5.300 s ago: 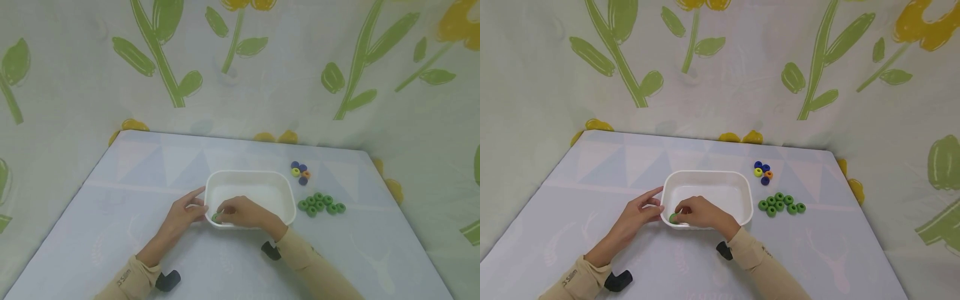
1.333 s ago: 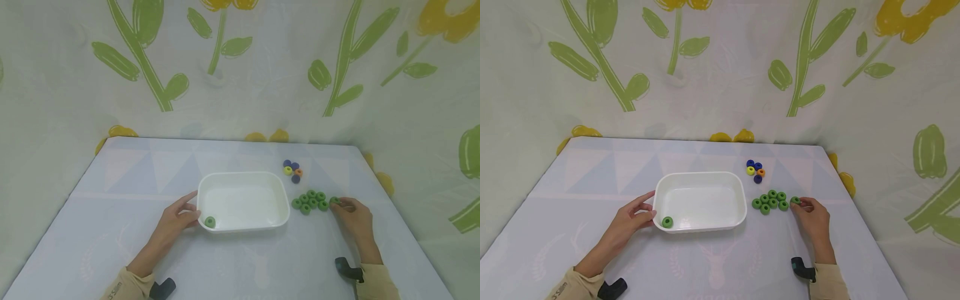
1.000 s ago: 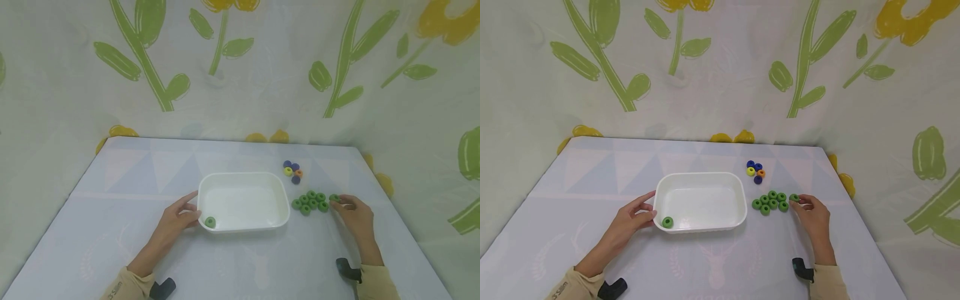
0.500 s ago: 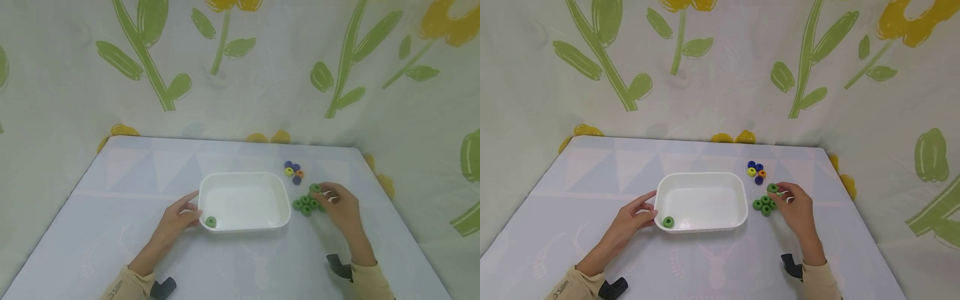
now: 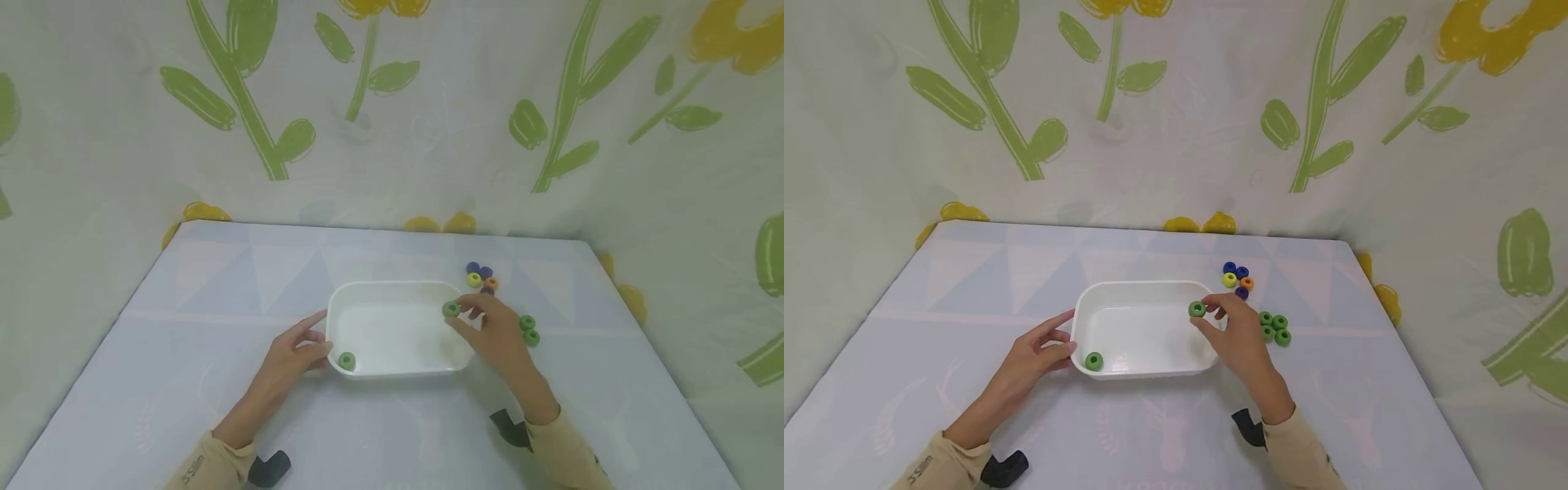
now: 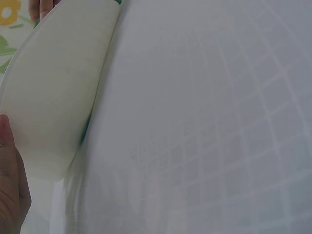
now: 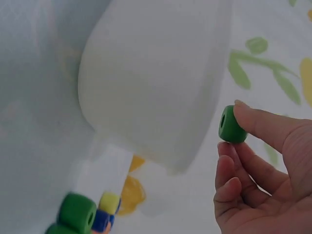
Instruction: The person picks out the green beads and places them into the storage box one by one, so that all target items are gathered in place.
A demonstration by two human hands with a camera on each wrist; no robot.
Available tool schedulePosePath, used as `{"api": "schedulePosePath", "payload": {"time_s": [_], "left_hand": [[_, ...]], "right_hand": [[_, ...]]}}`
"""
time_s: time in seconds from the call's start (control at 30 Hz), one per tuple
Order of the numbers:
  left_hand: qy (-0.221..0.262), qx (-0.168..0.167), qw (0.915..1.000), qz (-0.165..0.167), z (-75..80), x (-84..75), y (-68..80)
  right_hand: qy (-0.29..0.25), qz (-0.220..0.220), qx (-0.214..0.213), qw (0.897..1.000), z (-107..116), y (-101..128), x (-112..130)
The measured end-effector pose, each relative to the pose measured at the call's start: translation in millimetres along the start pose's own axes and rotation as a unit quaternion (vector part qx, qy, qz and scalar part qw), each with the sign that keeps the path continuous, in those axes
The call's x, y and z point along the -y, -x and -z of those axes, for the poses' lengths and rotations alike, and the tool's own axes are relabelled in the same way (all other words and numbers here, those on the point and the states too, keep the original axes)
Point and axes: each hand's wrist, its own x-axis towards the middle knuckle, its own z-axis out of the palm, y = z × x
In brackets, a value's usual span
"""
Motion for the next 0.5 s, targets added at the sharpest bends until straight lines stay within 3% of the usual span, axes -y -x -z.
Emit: {"api": "schedulePosePath", "payload": {"time_s": [0.23, 0.5], "left_hand": [[-0.001, 0.0, 1.0, 0.001, -0.4, -0.7, 0.7], [-0.009, -0.001, 1.0, -0.002, -1.4, -0.7, -0.6]], "right_hand": [[0.006, 0.0, 0.123, 0.992, -27, -4, 11], [0.018, -0.011, 0.278, 0.96, -47, -12, 22]]}}
